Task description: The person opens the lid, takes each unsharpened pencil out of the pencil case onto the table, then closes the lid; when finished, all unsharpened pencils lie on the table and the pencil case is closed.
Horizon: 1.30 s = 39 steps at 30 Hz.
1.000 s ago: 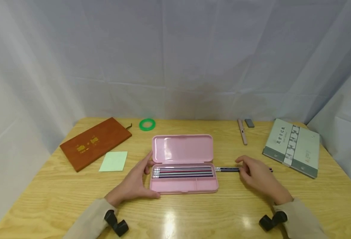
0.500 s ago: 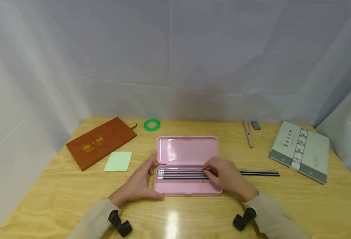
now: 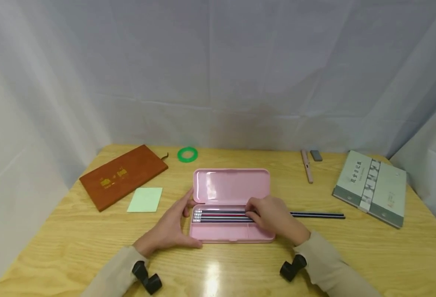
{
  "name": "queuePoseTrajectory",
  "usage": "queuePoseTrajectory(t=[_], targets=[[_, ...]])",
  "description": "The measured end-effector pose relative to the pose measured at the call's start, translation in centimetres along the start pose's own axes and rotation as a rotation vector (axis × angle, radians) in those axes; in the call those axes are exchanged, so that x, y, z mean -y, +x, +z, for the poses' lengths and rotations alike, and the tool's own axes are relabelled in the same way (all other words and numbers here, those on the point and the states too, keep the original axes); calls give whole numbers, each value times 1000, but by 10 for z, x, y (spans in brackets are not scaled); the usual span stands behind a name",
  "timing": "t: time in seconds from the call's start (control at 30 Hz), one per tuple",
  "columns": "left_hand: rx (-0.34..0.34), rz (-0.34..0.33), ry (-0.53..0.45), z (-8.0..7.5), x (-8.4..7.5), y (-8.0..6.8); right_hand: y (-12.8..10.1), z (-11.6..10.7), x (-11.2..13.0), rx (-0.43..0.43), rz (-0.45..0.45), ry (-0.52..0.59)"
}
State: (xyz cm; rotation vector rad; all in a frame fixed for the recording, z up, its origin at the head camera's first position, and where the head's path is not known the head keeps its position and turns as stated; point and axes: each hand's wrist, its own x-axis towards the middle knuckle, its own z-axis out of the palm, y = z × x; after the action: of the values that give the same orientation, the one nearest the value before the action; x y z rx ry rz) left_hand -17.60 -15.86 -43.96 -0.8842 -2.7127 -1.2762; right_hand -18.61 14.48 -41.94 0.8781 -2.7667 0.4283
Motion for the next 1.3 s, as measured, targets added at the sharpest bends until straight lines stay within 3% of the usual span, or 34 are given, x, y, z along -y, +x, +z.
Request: queuePoseTrajectory(t=[0.27,0.53,0.73,1.07,1.3], targets=[[6,-12,32,-4,0,2,1,-1,0,-10,-16,42],[-9,7,25,-2,1,3,-7,-16,1,-101,-33,-85],[17,3,2,3,1,1,-48,-31,-22,-86,68,-5],[9,-6,6,2,1,0,-130,-53,-71,-195,235,-13],[3,-11,-9,0,0,0,-159,-56,-93,-220,270,-30]])
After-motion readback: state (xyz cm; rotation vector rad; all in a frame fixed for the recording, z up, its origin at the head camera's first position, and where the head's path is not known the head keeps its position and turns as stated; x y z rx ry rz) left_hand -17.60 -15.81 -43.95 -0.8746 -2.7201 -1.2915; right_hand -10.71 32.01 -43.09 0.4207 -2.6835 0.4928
